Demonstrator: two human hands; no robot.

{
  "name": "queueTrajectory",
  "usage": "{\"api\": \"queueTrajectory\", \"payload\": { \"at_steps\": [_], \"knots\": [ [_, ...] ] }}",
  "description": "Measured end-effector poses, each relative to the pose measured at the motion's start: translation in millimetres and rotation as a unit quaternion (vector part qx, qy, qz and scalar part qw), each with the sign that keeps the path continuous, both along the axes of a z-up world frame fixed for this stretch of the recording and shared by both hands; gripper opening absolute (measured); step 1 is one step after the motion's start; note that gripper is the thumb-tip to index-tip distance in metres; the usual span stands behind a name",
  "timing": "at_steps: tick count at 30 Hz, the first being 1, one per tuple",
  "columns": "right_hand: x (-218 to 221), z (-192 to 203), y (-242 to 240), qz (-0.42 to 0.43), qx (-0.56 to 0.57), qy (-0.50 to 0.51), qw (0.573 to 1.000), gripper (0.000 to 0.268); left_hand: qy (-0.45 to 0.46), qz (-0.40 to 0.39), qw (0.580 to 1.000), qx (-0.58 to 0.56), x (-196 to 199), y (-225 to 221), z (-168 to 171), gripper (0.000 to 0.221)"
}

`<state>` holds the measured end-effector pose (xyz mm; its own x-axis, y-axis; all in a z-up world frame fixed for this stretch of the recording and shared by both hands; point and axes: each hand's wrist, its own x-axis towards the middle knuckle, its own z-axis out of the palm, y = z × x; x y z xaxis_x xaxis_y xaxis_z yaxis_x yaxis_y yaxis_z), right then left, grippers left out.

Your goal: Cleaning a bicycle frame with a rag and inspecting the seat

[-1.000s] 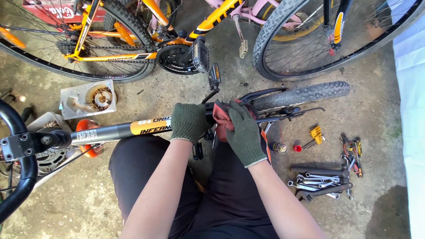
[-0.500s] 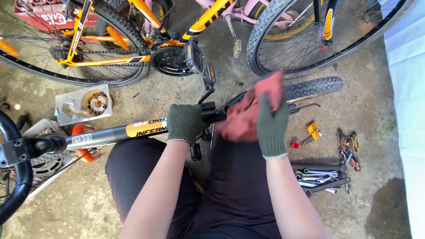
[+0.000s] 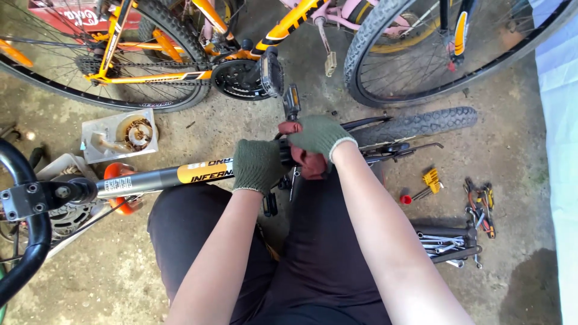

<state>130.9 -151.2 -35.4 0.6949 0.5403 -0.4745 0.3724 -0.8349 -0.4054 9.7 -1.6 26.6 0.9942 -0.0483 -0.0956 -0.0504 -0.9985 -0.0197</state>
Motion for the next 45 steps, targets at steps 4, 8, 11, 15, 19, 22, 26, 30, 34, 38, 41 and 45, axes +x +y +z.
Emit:
{"api": "queueTrajectory", "payload": {
  "at_steps": [4, 8, 11, 15, 19, 22, 26, 30, 34, 38, 41, 45],
  "knots": [
    [13, -28, 9, 0.008, -0.015, -0.006, 1.0, 0.052, 0.004, 0.01, 1.0, 0.002, -2, 2, -4, 0.014],
    [22, -37, 12, 0.006, -0.032, -0.004, 0.999, 0.056, -0.006, 0.006, 1.0, -0.007, -3, 0, 1, 0.014],
    [9, -16, 18, -0.06, 0.003, -0.069, 0.996, 0.056, -0.009, 0.001, 1.0, -0.006, -3, 1, 2, 0.014],
    [-13, -12, 12, -0.159, 0.052, -0.165, 0.972, 0.06, -0.013, -0.006, 1.0, -0.007, -6, 4, 1, 0.014],
    [-57, 41, 1, -0.092, 0.079, -0.137, 0.983, 0.043, -0.017, -0.014, 1.0, -0.011, -7, 5, -3, 0.015],
    [-80, 72, -6, -0.094, 0.139, -0.181, 0.969, 0.029, -0.015, -0.015, 1.0, -0.015, -12, 6, -7, 0.015],
    [-89, 48, -14, -0.152, 0.296, -0.224, 0.916, 0.026, -0.018, -0.026, 0.999, -0.017, -9, 6, -10, 0.015],
    [-62, -14, -41, -0.412, 0.398, -0.03, 0.819, 0.039, 0.01, -0.016, 1.0, -0.021, -7, 5, -14, 0.016],
    [-5, -11, -77, -0.429, 0.425, -0.109, 0.79, 0.031, 0.001, 0.0, 1.0, -0.012, -2, 3, -14, 0.015],
    [58, 5, -82, -0.336, 0.145, -0.419, 0.831, 0.039, 0.012, 0.002, 1.0, 0.007, -4, 1, -2, 0.013],
    [98, -43, -95, -0.293, -0.073, -0.19, 0.934, 0.049, -0.007, 0.002, 1.0, 0.026, -3, 2, -9, 0.009],
    [146, -198, -119, -0.214, -0.135, -0.022, 0.967, 0.081, -0.014, 0.006, 0.999, 0.03, -2, 3, -3, 0.009]
  ]
}}
